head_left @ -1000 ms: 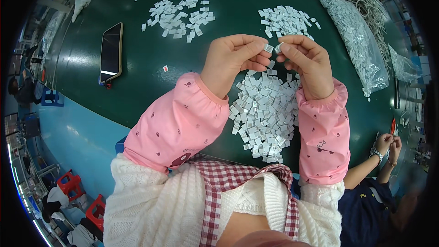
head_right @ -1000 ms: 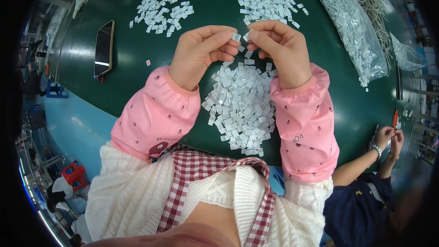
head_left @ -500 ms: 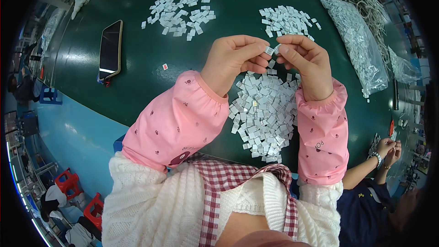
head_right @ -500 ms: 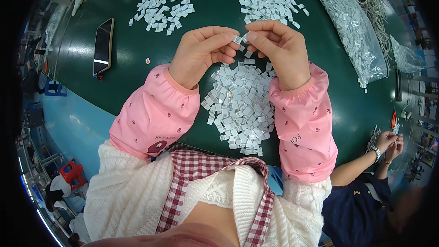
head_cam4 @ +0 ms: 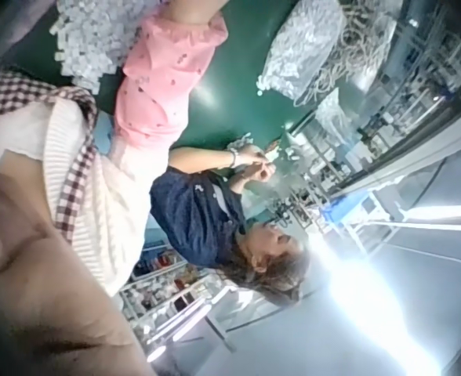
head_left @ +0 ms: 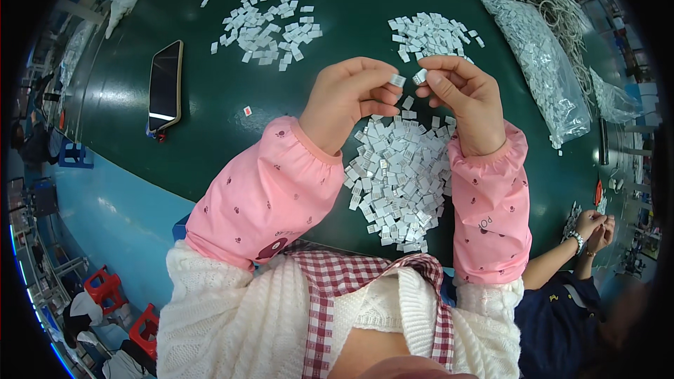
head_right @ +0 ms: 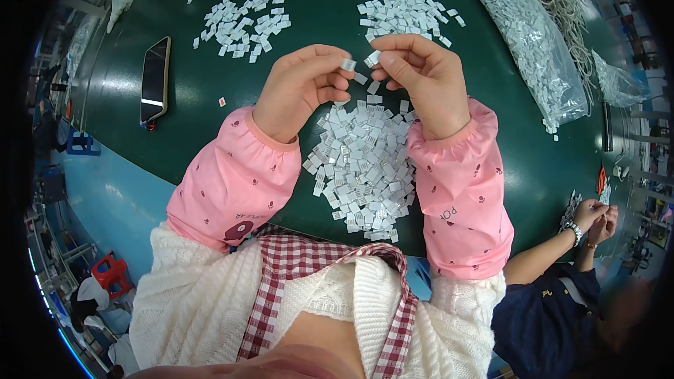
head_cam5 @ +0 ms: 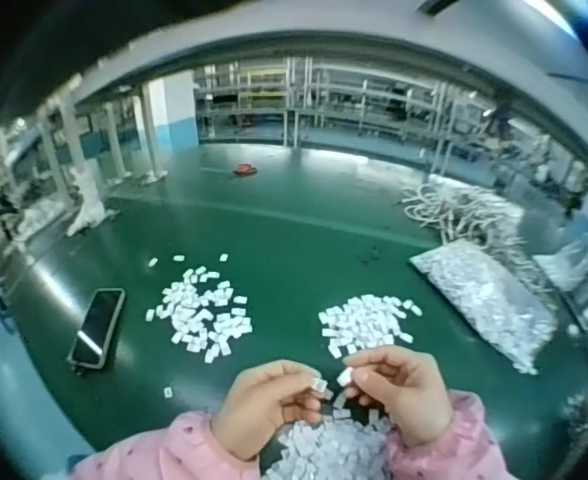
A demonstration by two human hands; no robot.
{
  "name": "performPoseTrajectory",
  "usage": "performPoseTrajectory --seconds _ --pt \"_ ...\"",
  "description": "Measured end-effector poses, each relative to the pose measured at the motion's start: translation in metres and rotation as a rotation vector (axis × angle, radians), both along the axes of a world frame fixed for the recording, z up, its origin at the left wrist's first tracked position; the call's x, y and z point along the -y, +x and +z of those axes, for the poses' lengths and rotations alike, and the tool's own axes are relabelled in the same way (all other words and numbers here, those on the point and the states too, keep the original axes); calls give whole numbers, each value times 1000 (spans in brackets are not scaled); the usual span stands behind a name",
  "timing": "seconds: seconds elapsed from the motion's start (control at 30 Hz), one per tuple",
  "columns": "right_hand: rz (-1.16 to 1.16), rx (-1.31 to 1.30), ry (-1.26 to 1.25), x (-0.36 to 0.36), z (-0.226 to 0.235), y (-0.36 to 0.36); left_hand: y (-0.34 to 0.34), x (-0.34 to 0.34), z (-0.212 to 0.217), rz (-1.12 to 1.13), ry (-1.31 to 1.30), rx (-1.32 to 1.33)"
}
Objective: The person picks up small components from a central pile, attaches pieces together by hand, and places the assembled components into piles on the table.
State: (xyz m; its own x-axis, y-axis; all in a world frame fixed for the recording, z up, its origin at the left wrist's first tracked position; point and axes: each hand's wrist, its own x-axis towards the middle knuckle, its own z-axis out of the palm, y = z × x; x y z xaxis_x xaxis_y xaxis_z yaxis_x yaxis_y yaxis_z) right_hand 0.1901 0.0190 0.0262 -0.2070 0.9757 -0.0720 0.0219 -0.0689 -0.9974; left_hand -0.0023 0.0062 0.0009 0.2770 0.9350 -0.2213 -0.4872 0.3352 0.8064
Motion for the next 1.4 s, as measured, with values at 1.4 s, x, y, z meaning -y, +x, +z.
performPoseTrajectory --seconds 1.4 --pt "-288 266 391 -31 -16 64 -5 -8 -10 -164 32 252"
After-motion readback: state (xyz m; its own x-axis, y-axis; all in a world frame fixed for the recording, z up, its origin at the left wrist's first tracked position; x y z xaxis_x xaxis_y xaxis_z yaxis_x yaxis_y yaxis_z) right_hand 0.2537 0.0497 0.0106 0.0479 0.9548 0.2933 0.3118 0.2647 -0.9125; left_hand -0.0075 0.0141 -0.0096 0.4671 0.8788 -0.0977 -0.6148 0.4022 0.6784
